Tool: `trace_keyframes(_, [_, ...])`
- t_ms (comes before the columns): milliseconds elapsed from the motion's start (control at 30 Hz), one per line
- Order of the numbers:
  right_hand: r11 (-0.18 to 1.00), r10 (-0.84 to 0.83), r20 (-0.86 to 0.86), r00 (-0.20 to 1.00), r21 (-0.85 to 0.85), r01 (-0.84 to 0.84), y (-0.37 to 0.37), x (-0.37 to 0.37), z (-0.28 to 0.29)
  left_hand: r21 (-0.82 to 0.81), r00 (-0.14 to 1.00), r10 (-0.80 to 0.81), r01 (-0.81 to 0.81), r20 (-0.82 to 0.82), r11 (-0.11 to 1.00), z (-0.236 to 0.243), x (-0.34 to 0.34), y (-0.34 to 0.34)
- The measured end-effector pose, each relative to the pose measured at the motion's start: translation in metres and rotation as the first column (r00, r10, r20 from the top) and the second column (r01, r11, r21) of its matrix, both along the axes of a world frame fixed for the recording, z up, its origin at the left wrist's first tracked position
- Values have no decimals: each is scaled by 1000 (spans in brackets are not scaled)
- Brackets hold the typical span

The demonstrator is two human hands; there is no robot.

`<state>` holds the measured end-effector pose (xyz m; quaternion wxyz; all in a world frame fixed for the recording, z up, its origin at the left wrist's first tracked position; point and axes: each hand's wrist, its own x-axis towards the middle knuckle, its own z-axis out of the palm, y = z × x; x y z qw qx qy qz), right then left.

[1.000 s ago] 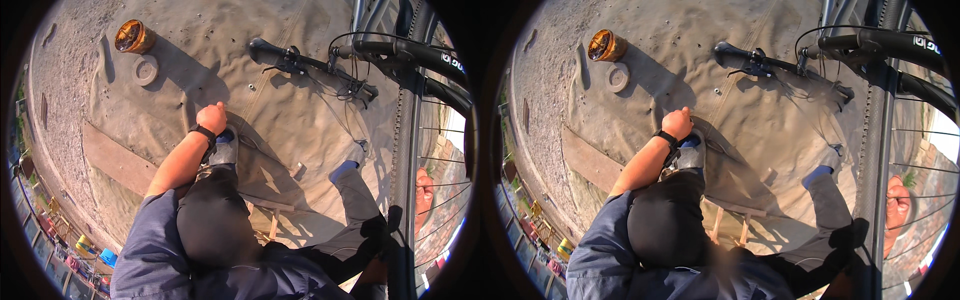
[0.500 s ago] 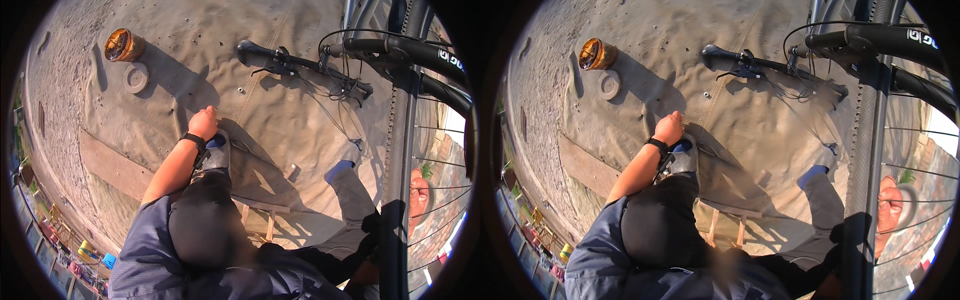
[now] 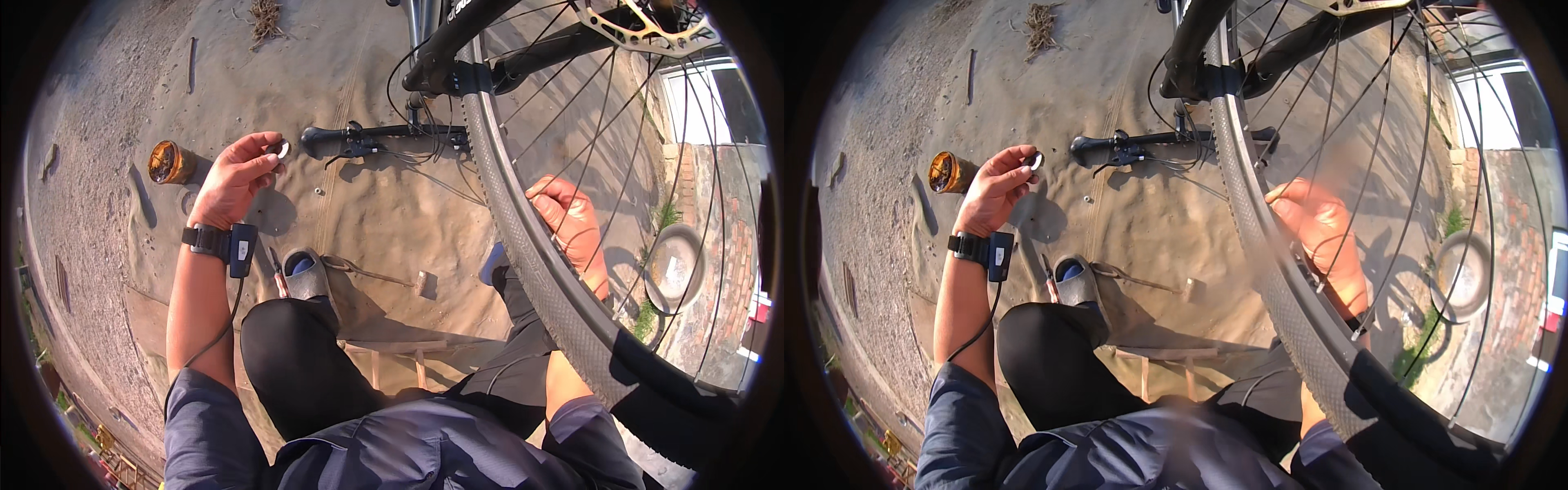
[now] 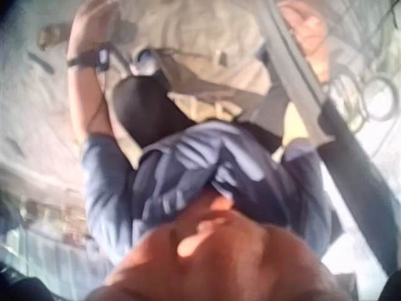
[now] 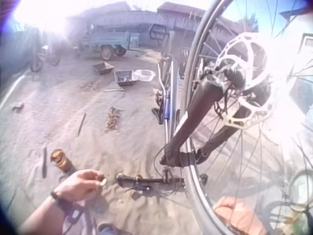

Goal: The person removes a bicycle tire from the rim, uses a small tool to adjust components on the wheel hub, and then reattaches the tire to the rim. The person also uses a small pump to inflate the tire.

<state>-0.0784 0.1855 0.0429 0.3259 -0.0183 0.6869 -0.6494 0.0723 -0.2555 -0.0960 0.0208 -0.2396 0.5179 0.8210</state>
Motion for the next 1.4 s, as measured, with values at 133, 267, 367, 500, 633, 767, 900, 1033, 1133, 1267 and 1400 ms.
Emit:
trace_keyframes(133, [997, 75, -64, 995, 0, -75, 13, -9, -19, -105, 973, -86, 65, -212, 992, 96, -30, 42])
trace_keyframes(267, [996, 84, -94, 992, -26, -87, 26, -11, -23, -162, 936, -221, 182, -273, 970, 155, -49, 119])
trace_keyframes(367, [996, 79, -72, 994, -34, -82, 24, -3, -12, -105, 951, -212, 192, -227, 976, 169, -53, 179])
trace_keyframes(500, [994, 62, -44, 997, -84, -66, 29, -5, -22, -184, 964, -258, 242, -70, 953, 153, -58, 234])
trace_keyframes(633, [980, 107, 0, 994, -170, -105, 27, -2, -19, -236, 953, -303, 295, 0, 926, 140, -64, 254])
trace_keyframes(767, [974, 119, -35, 992, -190, -124, 32, -4, -31, -251, 967, -252, 236, -35, 939, 136, -73, 263])
trace_keyframes(900, [969, 123, -28, 992, -211, -126, 32, -4, -26, -263, 960, -279, 266, -13, 928, 139, -78, 262])
trace_keyframes(1033, [971, 99, -13, 995, -219, -100, 29, -3, -25, -347, 950, -312, 285, -21, 893, 145, -78, 260])
trace_keyframes(1133, [961, 91, -19, 996, -259, -93, 29, -6, -33, -384, 956, -287, 243, -60, 891, 143, -78, 261])
trace_keyframes(1267, [962, 79, -3, 997, -261, -77, 26, -3, -28, -370, 964, -243, 189, -107, 910, 138, -81, 264])
trace_keyframes(1400, [962, 65, -17, 998, -263, -67, 25, -3, -32, -399, 945, -309, 246, -103, 884, 139, -82, 262])
